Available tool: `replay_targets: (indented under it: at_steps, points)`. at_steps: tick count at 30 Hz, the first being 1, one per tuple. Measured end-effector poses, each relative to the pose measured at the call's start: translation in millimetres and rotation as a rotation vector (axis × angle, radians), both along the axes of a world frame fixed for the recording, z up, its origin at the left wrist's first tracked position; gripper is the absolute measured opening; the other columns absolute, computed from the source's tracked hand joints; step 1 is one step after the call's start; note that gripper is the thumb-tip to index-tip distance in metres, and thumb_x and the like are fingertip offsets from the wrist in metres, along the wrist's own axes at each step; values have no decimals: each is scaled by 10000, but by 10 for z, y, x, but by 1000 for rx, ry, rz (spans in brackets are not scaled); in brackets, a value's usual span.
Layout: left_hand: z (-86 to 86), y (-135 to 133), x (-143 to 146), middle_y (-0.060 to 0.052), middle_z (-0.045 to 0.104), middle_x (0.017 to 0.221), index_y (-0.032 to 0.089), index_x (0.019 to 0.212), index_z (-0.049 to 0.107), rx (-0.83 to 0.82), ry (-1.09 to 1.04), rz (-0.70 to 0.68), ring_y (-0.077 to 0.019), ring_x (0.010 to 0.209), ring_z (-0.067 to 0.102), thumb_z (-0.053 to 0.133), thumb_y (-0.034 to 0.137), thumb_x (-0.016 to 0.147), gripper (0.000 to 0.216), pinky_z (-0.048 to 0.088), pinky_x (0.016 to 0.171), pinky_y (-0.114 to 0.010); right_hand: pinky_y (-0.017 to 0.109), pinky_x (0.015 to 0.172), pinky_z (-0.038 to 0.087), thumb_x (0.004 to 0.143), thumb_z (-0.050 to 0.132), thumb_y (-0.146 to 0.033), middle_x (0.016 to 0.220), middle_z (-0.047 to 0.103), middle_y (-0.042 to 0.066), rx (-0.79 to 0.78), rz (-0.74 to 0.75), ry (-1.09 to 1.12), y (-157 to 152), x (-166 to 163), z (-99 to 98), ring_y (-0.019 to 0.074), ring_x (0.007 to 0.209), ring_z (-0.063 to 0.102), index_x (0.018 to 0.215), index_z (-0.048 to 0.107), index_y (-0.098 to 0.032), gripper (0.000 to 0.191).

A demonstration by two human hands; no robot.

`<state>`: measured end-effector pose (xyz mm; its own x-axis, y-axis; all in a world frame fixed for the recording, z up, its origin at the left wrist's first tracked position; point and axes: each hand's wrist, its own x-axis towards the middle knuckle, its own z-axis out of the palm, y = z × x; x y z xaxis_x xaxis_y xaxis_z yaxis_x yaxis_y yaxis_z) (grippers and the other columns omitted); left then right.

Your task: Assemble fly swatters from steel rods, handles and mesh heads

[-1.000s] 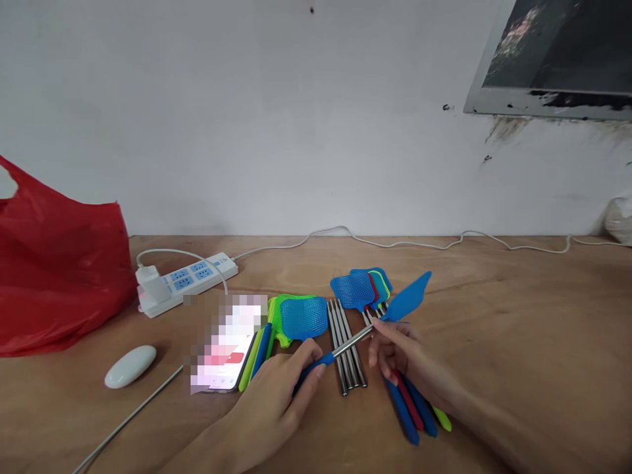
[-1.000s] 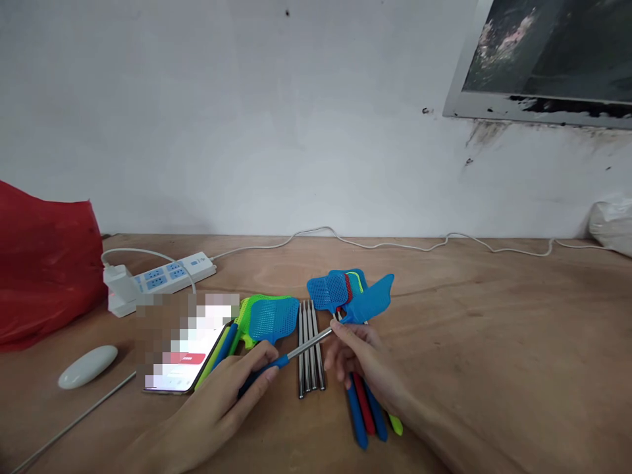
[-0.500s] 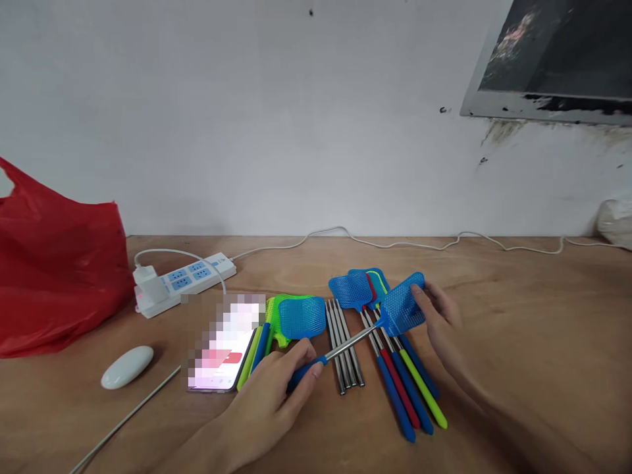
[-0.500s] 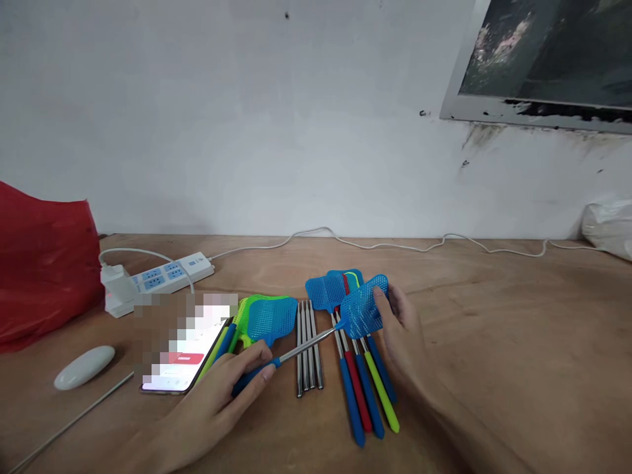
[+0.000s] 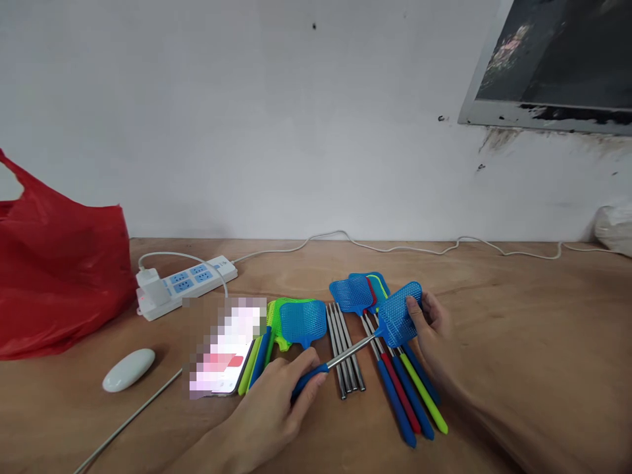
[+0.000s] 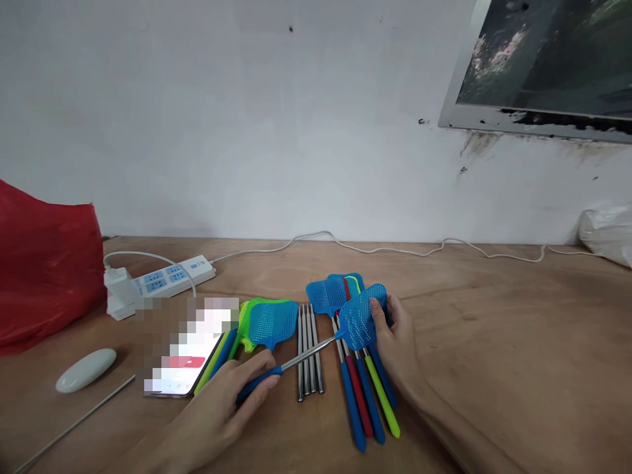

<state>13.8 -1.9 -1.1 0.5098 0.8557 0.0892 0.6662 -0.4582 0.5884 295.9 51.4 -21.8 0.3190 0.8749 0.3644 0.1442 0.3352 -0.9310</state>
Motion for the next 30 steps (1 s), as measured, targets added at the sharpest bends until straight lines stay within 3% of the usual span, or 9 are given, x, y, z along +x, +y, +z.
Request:
replay_targets:
  at_steps: [4,9,18,24,30]
  points:
    - [18,3,-4,-7,615,773,244,926,517,2,22,-12,-221,709,597,309,440,1046,309,391,630,-312,282,657,490,866,675,-579,784,673,11,-7,-6,17,17,-5,2,198,735,591,841,645,-225,356]
    - [118,36,-10,0,570,733,240,916,505,14,124,-76,-216,668,556,269,406,1059,322,341,606,-312,333,750,552,809,753,-557,925,765,64,-73,65,36,-57,-63,180,246,848,691,951,733,-217,369]
    - [107,73,-75,-15,597,724,242,879,523,77,225,-108,-229,671,582,237,431,1075,395,332,590,-311,349,640,609,556,954,-409,732,784,63,-485,469,297,-141,-112,284,226,622,725,778,783,-176,365]
    - [-3,67,-82,-32,612,701,241,913,547,184,291,-109,-247,633,593,189,422,1078,433,314,561,-321,342,648,618,563,956,-378,744,791,69,-497,460,291,-129,-124,234,238,666,746,782,797,-175,338]
    - [15,56,-45,-52,635,711,230,902,556,187,373,-113,-255,629,610,185,393,1075,440,327,553,-320,361,679,621,601,935,-389,778,799,84,-507,473,263,-152,-121,178,255,694,755,803,800,-163,332]
